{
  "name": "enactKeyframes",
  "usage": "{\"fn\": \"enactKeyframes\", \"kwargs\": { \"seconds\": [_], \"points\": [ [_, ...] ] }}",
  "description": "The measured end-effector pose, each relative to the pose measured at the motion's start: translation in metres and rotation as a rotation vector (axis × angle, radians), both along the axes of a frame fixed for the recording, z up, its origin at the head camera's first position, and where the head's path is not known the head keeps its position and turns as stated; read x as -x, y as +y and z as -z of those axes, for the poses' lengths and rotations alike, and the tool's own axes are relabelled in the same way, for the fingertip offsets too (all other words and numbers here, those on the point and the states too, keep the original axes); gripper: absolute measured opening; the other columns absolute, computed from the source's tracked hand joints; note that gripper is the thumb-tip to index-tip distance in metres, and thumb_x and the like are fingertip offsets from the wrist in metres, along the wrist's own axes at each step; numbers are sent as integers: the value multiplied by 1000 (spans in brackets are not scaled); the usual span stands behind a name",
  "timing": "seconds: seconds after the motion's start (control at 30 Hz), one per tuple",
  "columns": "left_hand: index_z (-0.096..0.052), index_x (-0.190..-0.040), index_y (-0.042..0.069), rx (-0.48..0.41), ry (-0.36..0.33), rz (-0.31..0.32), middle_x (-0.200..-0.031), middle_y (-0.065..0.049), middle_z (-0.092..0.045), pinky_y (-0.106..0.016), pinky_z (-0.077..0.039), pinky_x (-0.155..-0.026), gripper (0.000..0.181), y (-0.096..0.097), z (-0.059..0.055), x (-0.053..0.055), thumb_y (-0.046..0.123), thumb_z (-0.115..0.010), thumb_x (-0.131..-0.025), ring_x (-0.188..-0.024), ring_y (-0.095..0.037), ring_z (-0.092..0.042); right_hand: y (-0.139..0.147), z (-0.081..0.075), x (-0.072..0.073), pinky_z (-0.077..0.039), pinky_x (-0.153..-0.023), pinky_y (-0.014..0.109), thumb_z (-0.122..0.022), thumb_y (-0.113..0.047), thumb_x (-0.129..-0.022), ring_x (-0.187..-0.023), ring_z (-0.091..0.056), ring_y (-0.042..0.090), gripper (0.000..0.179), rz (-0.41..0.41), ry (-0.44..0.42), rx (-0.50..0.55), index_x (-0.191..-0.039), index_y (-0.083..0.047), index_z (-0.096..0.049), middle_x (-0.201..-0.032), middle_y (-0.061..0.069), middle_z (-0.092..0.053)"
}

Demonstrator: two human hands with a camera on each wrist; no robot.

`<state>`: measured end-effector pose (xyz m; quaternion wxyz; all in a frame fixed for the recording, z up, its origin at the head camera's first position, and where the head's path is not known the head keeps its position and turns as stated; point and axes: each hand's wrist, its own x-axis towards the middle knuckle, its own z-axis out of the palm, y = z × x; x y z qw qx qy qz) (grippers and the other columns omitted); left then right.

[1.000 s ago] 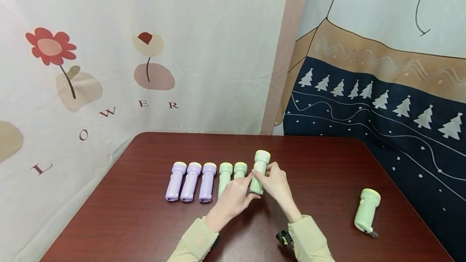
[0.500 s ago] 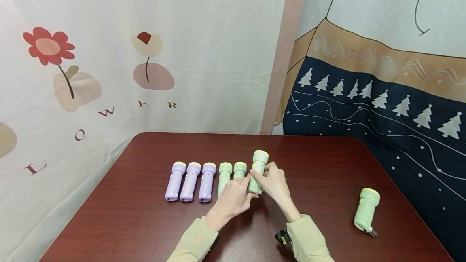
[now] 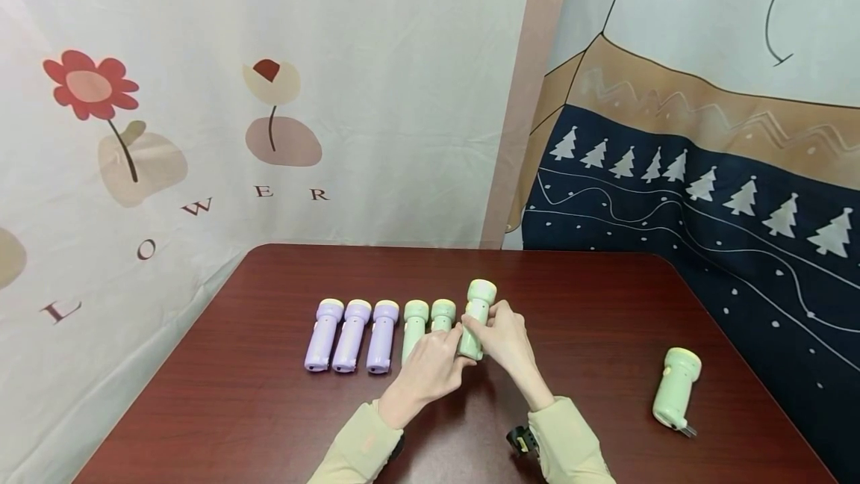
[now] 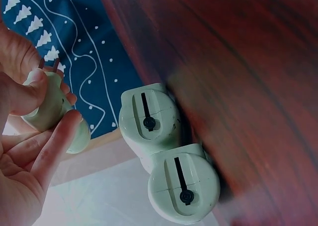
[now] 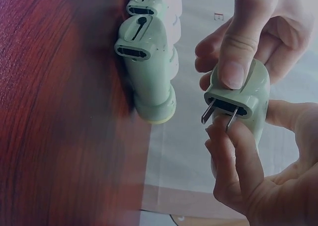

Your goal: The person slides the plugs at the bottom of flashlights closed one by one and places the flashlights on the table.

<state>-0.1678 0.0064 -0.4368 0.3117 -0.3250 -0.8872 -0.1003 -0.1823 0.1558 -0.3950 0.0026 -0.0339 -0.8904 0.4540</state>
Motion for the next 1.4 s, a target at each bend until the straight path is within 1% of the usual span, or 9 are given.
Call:
{"fn": "enactKeyframes", "kwargs": {
  "seconds": [0.17, 0.33, 0.47, 0.67, 0.77, 1.07, 1.2, 1.4],
  "points": [
    [-61, -106, -4, -1, -14, 2, -69, -4, -65, -25, -49, -54, 47, 0, 0, -1, 27, -76, -74, -63, -16, -62, 0, 1, 0, -54, -56, 32, -68, -31, -85, -58, -64, 11, 42, -3, -2, 13, -102, 5, -53, -89, 17, -70],
    [-61, -108, -5, 12, -27, 8, -71, -5, -65, -23, -50, -55, 48, -1, -2, -1, 24, -76, -74, -64, -16, -63, 1, 3, 1, -56, -60, 36, -68, -30, -85, -57, -64, 11, 41, -6, 2, 20, -101, 4, -53, -87, 17, -69],
    [-62, -108, -6, 23, -19, 13, -71, -6, -66, -23, -50, -55, 48, -2, -2, -1, 23, -76, -73, -63, -16, -63, 1, 3, 1, -56, -59, 36, -68, -29, -85, -58, -65, 11, 40, -6, -1, 28, -101, 4, -53, -87, 17, -69],
    [-61, -107, -5, 25, -12, 20, -66, -3, -63, -23, -49, -53, 48, -2, -1, 0, 22, -78, -71, -60, -15, -61, 0, 4, 2, -57, -60, 38, -68, -28, -85, -59, -65, 12, 40, -6, -5, 44, -101, 5, -52, -87, 17, -69],
    [-61, -107, -5, 31, -14, 22, -66, -3, -63, -22, -49, -53, 47, -2, -1, 0, 21, -77, -71, -61, -15, -61, 0, 5, 2, -57, -60, 38, -68, -28, -85, -59, -64, 12, 40, -10, -5, 42, -100, 5, -52, -86, 18, -68],
    [-61, -109, -6, 49, -30, 23, -69, -5, -64, -21, -49, -55, 46, -3, -1, -1, 20, -75, -74, -62, -14, -62, 0, 6, 2, -57, -60, 37, -68, -28, -85, -59, -64, 11, 39, -10, -10, 34, -100, 4, -52, -85, 17, -68],
    [-61, -111, -7, 58, -52, 23, -69, -5, -64, -20, -48, -54, 46, -4, -1, -2, 20, -75, -76, -63, -14, -61, 0, 6, 1, -57, -60, 37, -68, -28, -85, -58, -64, 12, 39, -11, -12, 25, -99, 4, -52, -84, 16, -69],
    [-62, -110, -7, 75, -66, 11, -70, -5, -64, -20, -48, -53, 44, -3, -1, -4, 18, -74, -76, -65, -14, -61, 1, 8, 1, -56, -59, 37, -67, -28, -85, -56, -63, 11, 38, -16, -14, 23, -99, 4, -52, -83, 15, -69]
  ]
}}
